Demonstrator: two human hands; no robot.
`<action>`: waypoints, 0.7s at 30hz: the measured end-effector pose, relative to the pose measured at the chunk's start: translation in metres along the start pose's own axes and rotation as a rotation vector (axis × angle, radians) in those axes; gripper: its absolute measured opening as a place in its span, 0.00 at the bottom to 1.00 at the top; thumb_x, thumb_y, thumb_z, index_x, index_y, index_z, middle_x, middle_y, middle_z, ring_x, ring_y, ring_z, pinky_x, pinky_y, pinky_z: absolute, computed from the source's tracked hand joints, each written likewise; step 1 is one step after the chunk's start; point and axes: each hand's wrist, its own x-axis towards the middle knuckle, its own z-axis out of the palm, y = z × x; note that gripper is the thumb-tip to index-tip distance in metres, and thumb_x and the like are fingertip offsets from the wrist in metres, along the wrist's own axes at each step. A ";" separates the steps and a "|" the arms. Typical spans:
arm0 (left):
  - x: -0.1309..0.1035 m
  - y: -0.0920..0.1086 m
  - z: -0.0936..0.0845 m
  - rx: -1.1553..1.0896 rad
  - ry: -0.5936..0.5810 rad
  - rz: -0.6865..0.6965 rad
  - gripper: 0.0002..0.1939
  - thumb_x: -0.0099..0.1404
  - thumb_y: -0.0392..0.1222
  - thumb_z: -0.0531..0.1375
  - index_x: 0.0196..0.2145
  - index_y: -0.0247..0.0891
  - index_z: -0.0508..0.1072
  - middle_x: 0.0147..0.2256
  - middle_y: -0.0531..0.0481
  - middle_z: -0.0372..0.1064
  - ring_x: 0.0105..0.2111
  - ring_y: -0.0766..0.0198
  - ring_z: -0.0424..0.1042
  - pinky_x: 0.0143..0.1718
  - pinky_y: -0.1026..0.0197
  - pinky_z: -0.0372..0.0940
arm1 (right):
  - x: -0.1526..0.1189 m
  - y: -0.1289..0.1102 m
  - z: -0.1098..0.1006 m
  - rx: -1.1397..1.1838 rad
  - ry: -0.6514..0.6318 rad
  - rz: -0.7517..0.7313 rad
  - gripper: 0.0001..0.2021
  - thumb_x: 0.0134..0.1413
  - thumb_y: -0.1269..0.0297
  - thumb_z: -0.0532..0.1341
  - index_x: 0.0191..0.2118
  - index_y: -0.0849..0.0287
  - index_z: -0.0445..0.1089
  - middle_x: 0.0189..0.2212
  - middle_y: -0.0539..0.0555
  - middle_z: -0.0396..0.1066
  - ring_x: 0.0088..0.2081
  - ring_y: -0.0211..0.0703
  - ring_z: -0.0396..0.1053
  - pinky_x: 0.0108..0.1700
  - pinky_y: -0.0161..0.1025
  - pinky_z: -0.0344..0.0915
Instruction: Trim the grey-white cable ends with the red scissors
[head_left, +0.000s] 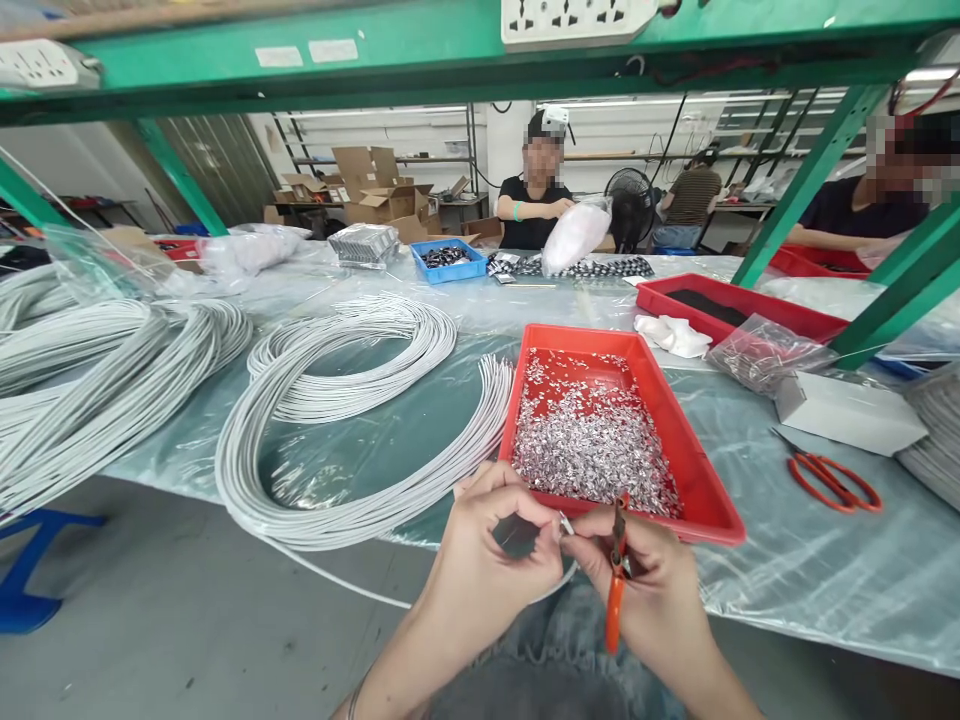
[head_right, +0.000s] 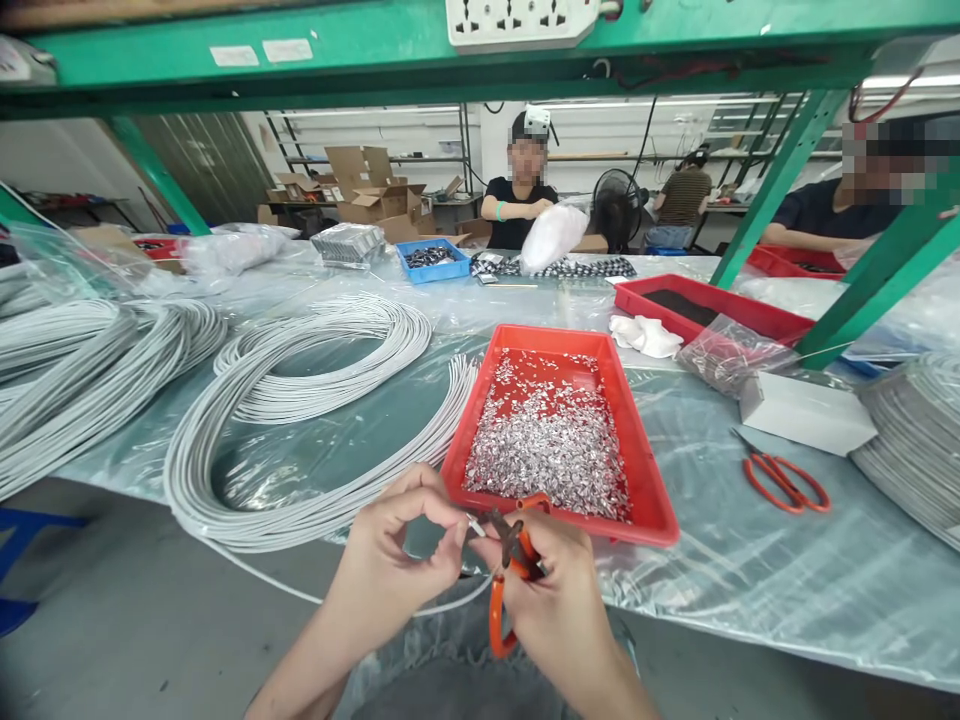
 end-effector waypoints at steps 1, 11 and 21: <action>0.000 0.000 0.000 -0.023 -0.007 -0.012 0.05 0.53 0.31 0.58 0.22 0.33 0.71 0.23 0.52 0.60 0.27 0.66 0.62 0.32 0.62 0.56 | 0.000 0.000 -0.001 0.029 -0.007 0.039 0.12 0.52 0.63 0.59 0.22 0.66 0.67 0.16 0.47 0.59 0.19 0.28 0.52 0.21 0.25 0.53; 0.001 -0.011 0.009 -0.673 -0.236 -0.230 0.06 0.57 0.41 0.62 0.28 0.34 0.73 0.33 0.49 0.64 0.34 0.67 0.66 0.35 0.65 0.62 | 0.005 -0.002 -0.006 0.568 -0.151 0.249 0.03 0.42 0.70 0.67 0.26 0.59 0.72 0.20 0.46 0.68 0.23 0.29 0.64 0.30 0.24 0.63; -0.014 -0.008 0.029 -0.605 -0.378 -0.373 0.13 0.61 0.47 0.57 0.29 0.33 0.64 0.23 0.55 0.61 0.20 0.75 0.60 0.23 0.72 0.57 | 0.000 -0.028 -0.025 0.370 0.063 0.420 0.11 0.34 0.66 0.69 0.25 0.65 0.70 0.14 0.43 0.53 0.17 0.25 0.49 0.20 0.24 0.49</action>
